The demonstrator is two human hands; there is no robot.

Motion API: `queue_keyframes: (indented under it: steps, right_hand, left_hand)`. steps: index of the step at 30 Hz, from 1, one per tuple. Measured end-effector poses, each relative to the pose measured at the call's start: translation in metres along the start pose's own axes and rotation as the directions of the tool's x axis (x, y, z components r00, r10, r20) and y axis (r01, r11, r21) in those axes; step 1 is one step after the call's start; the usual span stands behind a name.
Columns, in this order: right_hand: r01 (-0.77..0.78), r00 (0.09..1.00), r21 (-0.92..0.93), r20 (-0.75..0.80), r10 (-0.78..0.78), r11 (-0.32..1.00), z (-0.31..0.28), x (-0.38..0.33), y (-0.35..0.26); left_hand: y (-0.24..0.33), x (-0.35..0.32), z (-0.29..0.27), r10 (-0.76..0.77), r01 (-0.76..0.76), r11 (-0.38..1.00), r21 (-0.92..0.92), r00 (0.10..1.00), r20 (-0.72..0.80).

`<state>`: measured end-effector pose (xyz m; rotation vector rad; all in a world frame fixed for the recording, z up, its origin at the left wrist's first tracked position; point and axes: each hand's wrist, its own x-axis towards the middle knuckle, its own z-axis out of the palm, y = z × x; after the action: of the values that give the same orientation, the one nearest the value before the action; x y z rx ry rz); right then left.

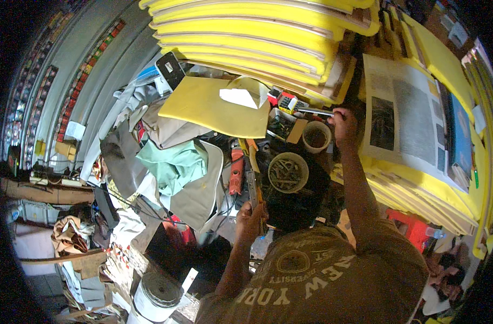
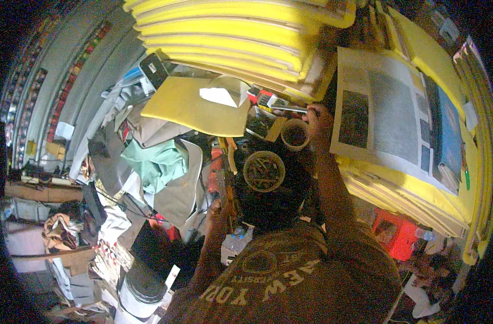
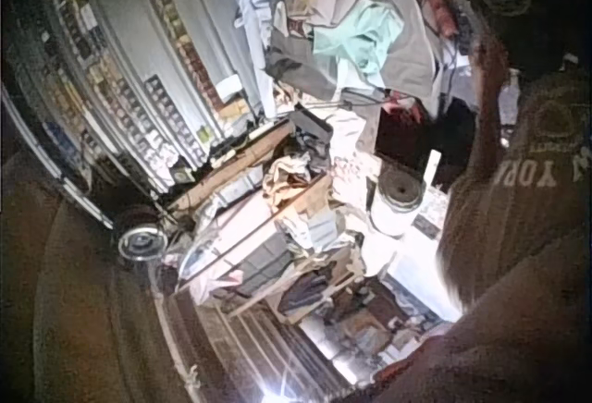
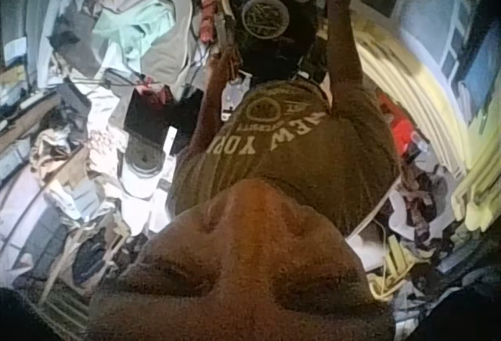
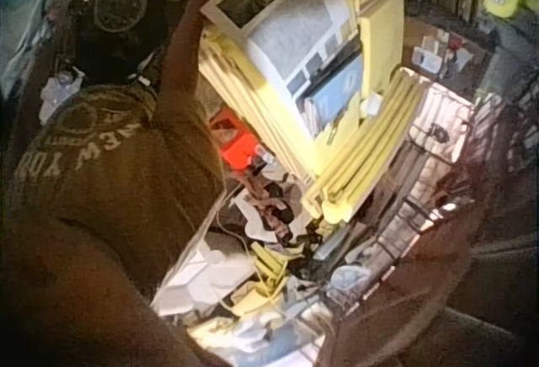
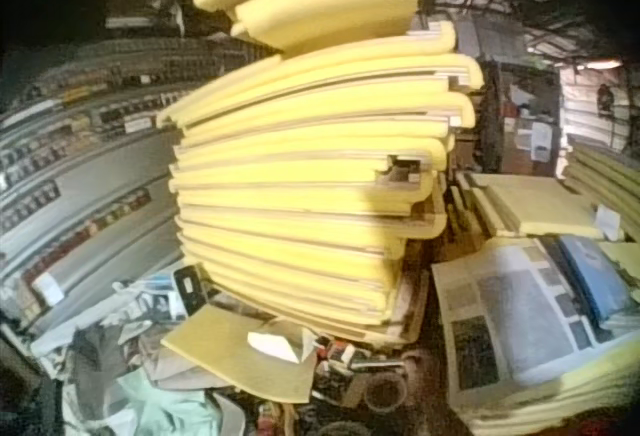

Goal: The person loads a staple gun with staples and prepares to attach a yellow foam piece to a wooden frame. They handle the foam and frame, then load the tool with staples from a container.

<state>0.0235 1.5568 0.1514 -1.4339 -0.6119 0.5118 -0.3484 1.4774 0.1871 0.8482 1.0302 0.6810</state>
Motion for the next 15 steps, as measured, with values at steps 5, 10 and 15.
queue_keyframes:
  steps: [5, 10, 15]
  right_hand:
    - [-0.126, 0.989, 0.309, 0.108, 0.097, 0.943, 0.011, -0.061, -0.054]
    - [-0.236, 0.960, 0.426, 0.241, 0.142, 0.873, 0.000, -0.102, -0.065]
    - [-0.176, 0.944, 0.378, 0.328, 0.046, 0.909, -0.020, -0.154, -0.075]
  left_hand:
    - [0.008, 0.004, 0.013, 0.115, -0.113, 0.993, 0.037, 0.991, -0.065]
    - [0.008, 0.005, 0.028, 0.249, -0.250, 0.967, 0.040, 0.968, 0.029]
    - [0.007, 0.008, 0.041, 0.279, -0.299, 0.950, 0.093, 0.943, 0.181]
